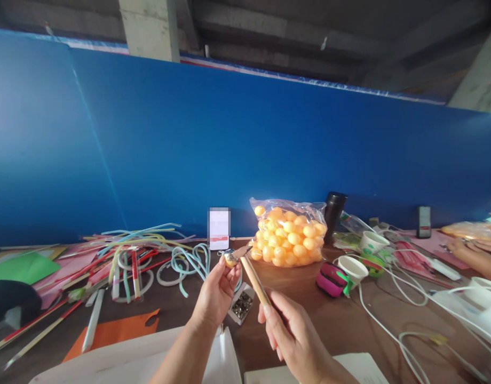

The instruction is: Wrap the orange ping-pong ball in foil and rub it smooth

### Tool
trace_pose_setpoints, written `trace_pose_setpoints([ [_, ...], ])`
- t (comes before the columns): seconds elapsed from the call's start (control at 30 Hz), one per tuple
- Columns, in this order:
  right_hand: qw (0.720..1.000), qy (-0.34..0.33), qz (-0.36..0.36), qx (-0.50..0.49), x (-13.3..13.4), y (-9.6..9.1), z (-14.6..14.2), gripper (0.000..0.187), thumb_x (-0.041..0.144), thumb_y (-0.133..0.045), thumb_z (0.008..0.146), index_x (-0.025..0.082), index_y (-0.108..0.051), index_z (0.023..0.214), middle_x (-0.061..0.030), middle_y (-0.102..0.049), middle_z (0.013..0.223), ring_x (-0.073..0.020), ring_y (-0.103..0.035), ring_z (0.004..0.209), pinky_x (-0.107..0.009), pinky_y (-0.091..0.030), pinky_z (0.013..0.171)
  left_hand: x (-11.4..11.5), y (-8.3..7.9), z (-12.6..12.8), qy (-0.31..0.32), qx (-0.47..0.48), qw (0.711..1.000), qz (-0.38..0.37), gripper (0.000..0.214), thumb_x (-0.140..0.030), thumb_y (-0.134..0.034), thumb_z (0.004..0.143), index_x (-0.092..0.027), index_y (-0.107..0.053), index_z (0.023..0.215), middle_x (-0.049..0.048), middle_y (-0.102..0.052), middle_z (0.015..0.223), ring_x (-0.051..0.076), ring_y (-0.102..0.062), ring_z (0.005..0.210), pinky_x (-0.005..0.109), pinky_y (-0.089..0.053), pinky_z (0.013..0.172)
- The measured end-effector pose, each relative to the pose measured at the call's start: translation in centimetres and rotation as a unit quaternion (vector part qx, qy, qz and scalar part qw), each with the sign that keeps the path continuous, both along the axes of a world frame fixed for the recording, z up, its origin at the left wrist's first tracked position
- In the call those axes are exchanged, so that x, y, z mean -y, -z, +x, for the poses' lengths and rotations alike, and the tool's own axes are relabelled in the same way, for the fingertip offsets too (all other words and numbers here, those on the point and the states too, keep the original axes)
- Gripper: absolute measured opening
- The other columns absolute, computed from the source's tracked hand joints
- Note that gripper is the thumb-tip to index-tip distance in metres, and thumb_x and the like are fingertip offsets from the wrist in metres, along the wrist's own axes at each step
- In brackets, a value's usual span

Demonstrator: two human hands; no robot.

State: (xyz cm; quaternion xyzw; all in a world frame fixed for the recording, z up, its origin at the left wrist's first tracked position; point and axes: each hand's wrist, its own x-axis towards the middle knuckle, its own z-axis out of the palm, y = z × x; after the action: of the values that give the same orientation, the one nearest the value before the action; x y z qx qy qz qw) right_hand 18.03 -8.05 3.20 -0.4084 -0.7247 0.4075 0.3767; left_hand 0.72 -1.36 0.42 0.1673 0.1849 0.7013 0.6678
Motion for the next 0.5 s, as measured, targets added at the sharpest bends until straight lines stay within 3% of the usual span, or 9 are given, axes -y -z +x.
trace_pose_setpoints([
  [0.2, 0.999, -0.029, 0.034, 0.019, -0.27, -0.13, -0.06, 0.026, 0.037, -0.039, 0.1, 0.02, -0.051, 0.083, 0.005, -0.049, 0.057, -0.0089, -0.046, 0.042, -0.018, -0.039, 0.042, 0.05, -0.19, 0.13, -0.002, -0.019, 1.0, 0.018, 0.012, -0.015, -0.059, 0.087, -0.011, -0.067, 0.095, 0.0075, -0.073, 0.093, 0.011, -0.069, 0.076, 0.02, -0.058, 0.07],
  [0.5, 0.999, -0.012, 0.013, 0.035, -0.24, 0.07, -0.01, 0.03, 0.041, -0.036, 0.101, 0.02, -0.05, 0.085, 0.0062, -0.047, 0.052, -0.008, -0.042, 0.038, -0.017, -0.035, 0.038, -0.1, 0.24, 0.08, -0.011, -0.034, 0.999, 0.012, 0.015, -0.019, -0.065, 0.084, -0.011, -0.068, 0.096, 0.008, -0.071, 0.094, 0.012, -0.068, 0.079, 0.021, -0.058, 0.073],
])
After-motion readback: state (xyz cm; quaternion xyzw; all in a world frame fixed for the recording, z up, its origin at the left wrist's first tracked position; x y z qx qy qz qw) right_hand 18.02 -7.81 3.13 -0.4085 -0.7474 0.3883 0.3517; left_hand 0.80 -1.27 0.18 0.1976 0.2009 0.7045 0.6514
